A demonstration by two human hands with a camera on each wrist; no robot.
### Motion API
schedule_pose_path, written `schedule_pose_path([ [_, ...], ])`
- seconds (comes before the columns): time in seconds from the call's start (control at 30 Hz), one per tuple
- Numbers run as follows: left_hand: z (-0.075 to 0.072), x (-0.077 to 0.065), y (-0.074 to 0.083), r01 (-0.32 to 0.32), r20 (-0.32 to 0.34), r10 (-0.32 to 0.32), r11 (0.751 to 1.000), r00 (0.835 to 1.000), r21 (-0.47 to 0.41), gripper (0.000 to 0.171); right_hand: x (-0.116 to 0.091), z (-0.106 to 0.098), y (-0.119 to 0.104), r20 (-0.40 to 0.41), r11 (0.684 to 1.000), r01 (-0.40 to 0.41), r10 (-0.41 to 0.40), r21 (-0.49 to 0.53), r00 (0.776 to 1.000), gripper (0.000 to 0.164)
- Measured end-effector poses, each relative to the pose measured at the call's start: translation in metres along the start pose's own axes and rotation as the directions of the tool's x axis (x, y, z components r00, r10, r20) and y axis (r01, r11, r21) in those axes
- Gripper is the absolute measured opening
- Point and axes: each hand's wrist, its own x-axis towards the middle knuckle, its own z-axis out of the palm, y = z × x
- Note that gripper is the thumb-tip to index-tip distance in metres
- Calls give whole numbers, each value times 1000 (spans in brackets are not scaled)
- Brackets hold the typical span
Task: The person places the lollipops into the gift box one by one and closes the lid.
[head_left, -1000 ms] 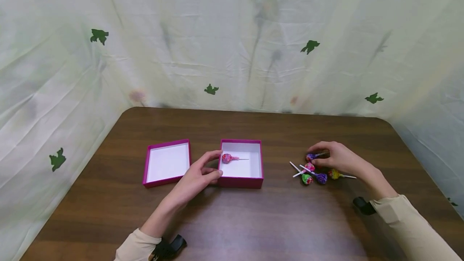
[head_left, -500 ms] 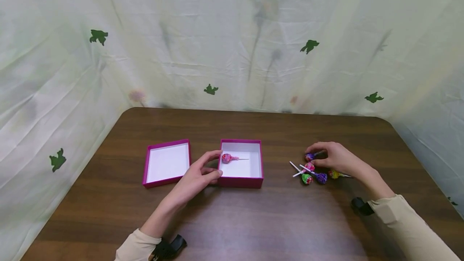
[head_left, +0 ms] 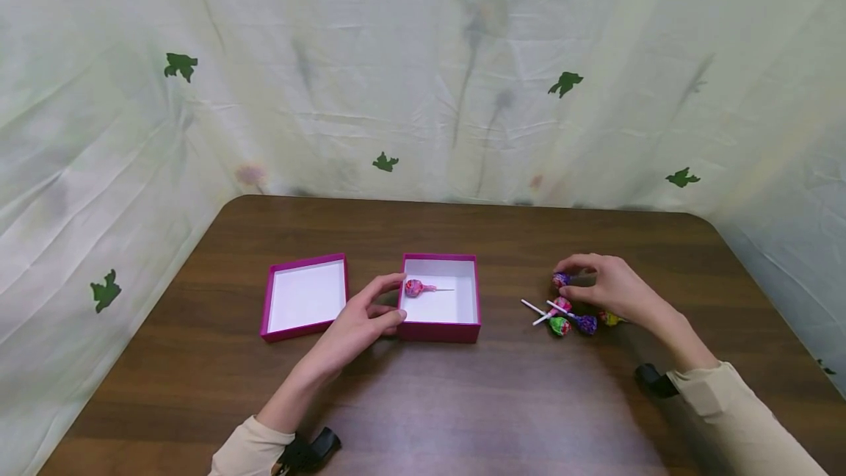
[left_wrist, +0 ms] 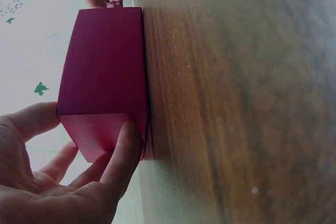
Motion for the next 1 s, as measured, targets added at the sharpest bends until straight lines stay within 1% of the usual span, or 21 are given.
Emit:
schedule_pose_path([
  [0.3, 0, 0, 0, 1, -6, -1, 1000, 1000, 8, 56, 3, 2, -17, -72, 998, 51, -48, 27, 996, 25],
  [0.5, 1, 0, 0, 1, -6, -1, 1000, 1000, 7, 56, 5, 4, -31, -87, 996, 64, -59, 54, 994, 23],
  [0.7, 1, -1, 1, -2, -11, 2, 1000, 1000, 4, 55, 7, 6, -48, -94, 994, 81, -75, 67, 993, 25],
  [1.0, 1, 0, 0, -5, -17, 5, 1000, 1000, 2, 53, 12, 14, -68, -143, 979, 164, -146, 124, 979, 25],
])
